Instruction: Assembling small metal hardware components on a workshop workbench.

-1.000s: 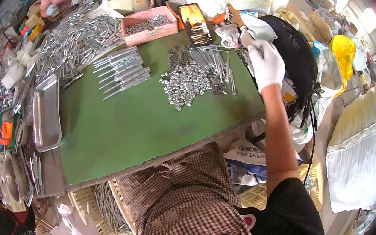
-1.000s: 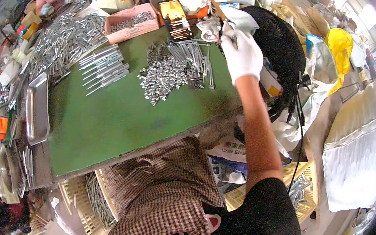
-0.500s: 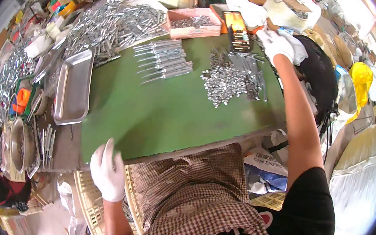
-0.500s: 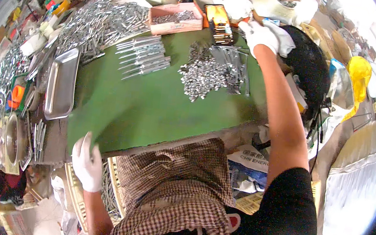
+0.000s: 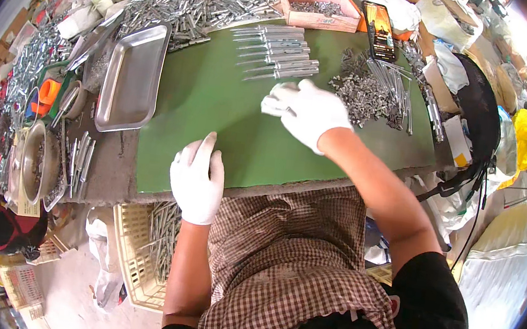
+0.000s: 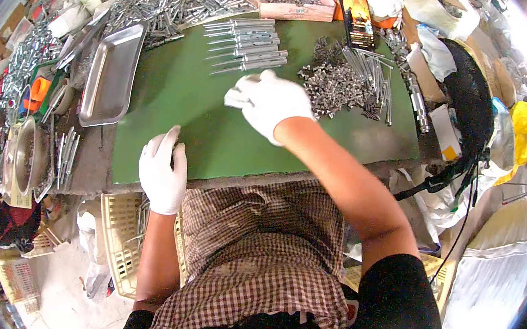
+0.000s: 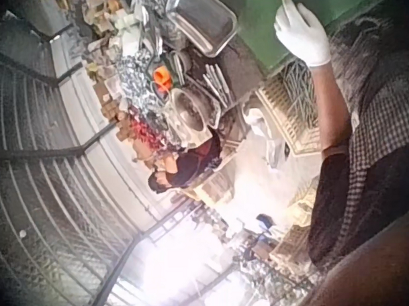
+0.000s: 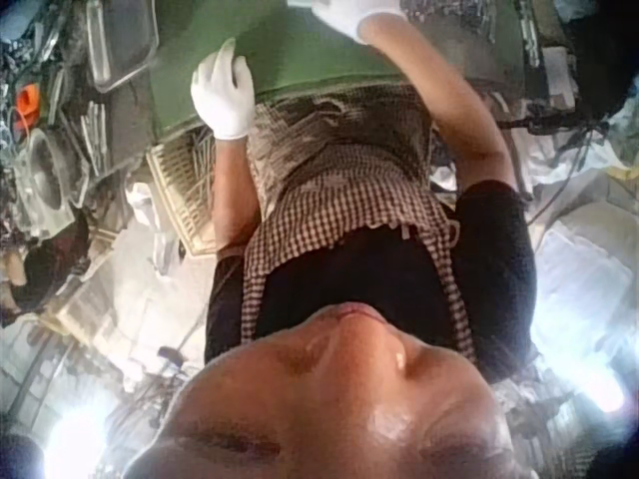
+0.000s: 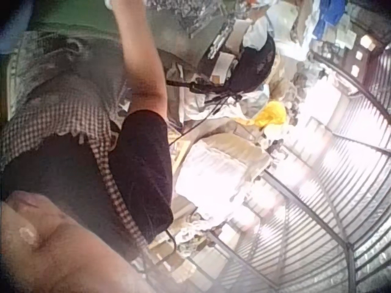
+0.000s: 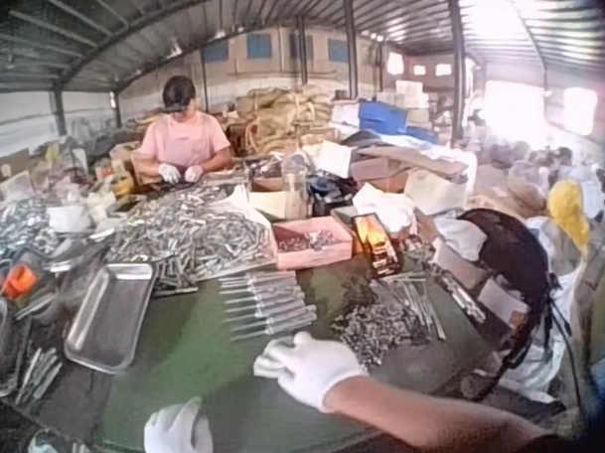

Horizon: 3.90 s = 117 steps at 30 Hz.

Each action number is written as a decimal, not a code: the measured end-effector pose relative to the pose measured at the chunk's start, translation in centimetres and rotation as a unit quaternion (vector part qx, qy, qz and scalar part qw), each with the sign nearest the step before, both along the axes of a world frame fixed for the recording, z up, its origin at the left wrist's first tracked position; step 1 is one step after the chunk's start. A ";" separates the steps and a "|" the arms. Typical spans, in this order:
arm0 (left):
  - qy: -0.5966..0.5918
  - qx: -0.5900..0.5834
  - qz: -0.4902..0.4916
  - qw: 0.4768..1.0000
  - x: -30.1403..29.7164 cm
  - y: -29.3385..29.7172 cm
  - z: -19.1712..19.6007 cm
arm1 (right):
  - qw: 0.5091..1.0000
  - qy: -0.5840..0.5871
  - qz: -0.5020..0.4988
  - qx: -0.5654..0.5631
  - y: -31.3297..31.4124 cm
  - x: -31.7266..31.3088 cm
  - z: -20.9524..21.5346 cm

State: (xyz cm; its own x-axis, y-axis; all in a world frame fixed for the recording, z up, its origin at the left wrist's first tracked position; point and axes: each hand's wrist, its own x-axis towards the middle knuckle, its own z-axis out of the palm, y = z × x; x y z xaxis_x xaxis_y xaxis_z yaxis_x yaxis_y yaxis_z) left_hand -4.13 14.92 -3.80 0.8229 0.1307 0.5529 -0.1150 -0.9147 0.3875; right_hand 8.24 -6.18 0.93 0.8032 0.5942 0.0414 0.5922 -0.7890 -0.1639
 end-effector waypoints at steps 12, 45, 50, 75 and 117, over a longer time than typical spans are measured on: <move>-0.019 0.053 -0.015 0.998 -0.2 0.3 -0.7 | 0.957 -0.072 -0.269 0.077 -12.9 -11.8 -2.0; -0.035 0.082 -0.024 0.996 -1.0 -3.1 0.6 | 0.889 -0.079 -0.368 0.260 -19.1 -11.6 3.2; -0.005 -0.068 -0.252 0.965 -2.2 -11.9 2.9 | 0.870 0.147 -0.159 0.442 -10.4 -10.6 1.9; 0.041 -0.278 -0.149 0.948 0.1 -12.0 1.6 | 0.946 -0.083 -0.096 0.299 -6.3 -10.8 -0.9; 0.027 0.182 -0.002 0.983 29.2 -8.4 0.5 | 0.908 -0.095 -0.202 0.355 -10.8 -7.5 -1.4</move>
State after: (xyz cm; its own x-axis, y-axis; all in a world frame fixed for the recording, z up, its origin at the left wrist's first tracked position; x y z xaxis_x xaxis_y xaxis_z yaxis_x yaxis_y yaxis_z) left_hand 25.03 6.55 -3.27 0.8521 -0.0700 0.5187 -0.1065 -0.9935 0.0409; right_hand 0.74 -16.96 -0.47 0.8881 0.0218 0.4592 0.3487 -0.6827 -0.6421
